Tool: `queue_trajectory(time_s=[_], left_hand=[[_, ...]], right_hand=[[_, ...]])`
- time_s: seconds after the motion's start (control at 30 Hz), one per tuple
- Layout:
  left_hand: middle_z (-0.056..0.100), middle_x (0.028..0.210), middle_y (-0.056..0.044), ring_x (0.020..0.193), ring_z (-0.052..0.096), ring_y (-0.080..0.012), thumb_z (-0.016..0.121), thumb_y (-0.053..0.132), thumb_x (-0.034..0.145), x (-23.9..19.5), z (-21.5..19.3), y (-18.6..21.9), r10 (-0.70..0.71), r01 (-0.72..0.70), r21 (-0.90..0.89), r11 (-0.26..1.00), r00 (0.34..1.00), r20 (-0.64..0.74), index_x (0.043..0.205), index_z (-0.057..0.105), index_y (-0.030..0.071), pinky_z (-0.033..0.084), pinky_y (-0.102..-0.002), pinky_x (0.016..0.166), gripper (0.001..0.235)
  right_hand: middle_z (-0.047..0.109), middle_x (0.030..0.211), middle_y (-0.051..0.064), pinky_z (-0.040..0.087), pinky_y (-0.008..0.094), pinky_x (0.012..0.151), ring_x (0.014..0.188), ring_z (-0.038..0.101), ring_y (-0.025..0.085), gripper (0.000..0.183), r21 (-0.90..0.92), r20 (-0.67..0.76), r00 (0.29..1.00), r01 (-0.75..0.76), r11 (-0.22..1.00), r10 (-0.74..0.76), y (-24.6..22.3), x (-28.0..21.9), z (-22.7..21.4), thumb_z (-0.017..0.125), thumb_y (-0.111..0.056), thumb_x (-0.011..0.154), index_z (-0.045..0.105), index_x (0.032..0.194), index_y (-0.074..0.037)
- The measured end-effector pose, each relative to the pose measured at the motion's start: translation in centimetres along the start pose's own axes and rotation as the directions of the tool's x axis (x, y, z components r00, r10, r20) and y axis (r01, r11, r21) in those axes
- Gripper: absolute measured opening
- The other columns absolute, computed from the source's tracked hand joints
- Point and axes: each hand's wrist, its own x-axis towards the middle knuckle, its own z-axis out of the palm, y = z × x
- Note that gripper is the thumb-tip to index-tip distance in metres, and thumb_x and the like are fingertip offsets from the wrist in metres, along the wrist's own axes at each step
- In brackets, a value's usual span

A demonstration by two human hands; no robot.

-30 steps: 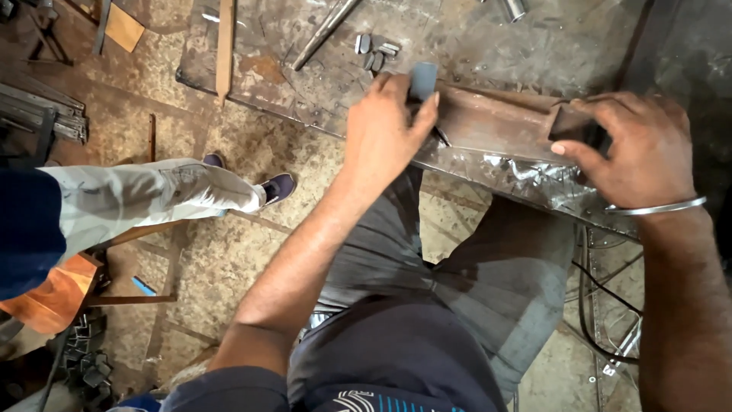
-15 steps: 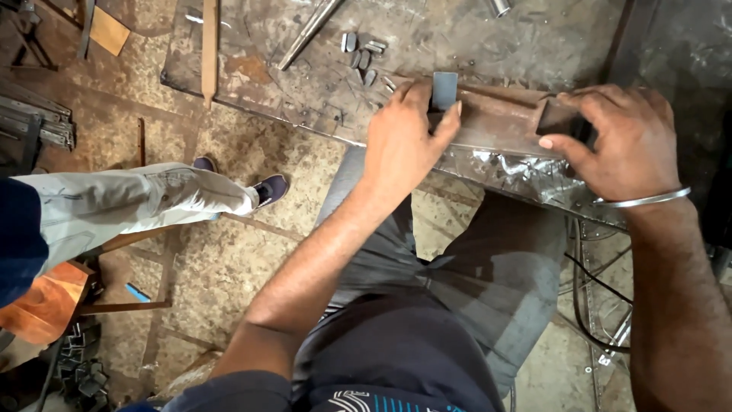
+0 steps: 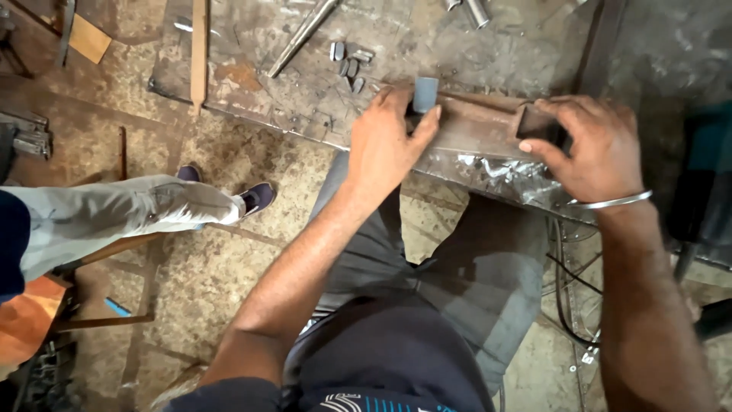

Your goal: The person sits at a metal workbench and positions a metal bracket and a cylindrical rod in a fixture, fitting a small metal block against the assembly. They then use a welding torch on the joint, producing sparks, and afterwards handle and reposition the welded piece and small metal parts on the bench.

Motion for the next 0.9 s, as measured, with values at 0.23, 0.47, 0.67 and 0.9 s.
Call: queue_trajectory(time_s=[0.23,0.47,0.67,0.9], left_hand=[[0.069,0.1,-0.023,0.089,0.068,-0.0403,0.077,0.032,0.091,2.5,-4.4,-3.0,0.0,0.02,0.13,0.991,0.989,-0.149,0.106,0.069,-0.002,0.054,-0.049,0.077,0.038],[0.067,0.108,-0.023,0.099,0.065,-0.0423,0.075,0.019,0.086,8.6,-4.4,-4.7,0.294,-0.287,0.217,0.933,0.956,0.0,0.108,0.07,-0.003,0.053,-0.049,0.085,0.031],[0.067,0.117,-0.018,0.112,0.063,-0.0359,0.072,0.016,0.085,13.2,1.6,-8.8,0.355,-0.517,0.508,0.689,0.852,0.385,0.102,0.072,0.003,0.052,-0.047,0.092,0.021],[0.064,0.132,-0.022,0.121,0.06,-0.0408,0.067,0.03,0.1,7.3,-3.6,-2.3,0.286,-0.284,-0.035,0.958,0.946,0.151,0.127,0.068,0.004,0.048,-0.05,0.101,0.038]], right_hand=[[0.068,0.133,0.014,0.045,0.048,0.112,0.128,0.062,0.037,0.059,0.163,-0.059,0.998,-0.024,0.986,0.034,-0.4,-0.3,0.6,0.081,-0.045,0.091,0.067,0.134,-0.007],[0.062,0.142,0.021,0.044,0.051,0.112,0.132,0.056,0.042,0.076,0.157,-0.161,0.977,-0.114,0.981,0.139,-1.8,-0.9,2.2,0.084,-0.043,0.085,0.059,0.144,-0.002],[0.066,0.126,0.019,0.048,0.052,0.1,0.118,0.06,0.042,0.064,0.07,-0.213,0.949,-0.222,0.972,0.232,-3.6,-1.6,1.8,0.085,-0.043,0.085,0.064,0.131,-0.004],[0.073,0.094,0.006,0.053,0.037,0.068,0.077,0.066,0.021,0.039,0.916,0.281,0.555,-0.399,-0.046,0.783,-3.9,-7.0,2.0,0.07,-0.041,0.096,0.07,0.112,-0.005]])
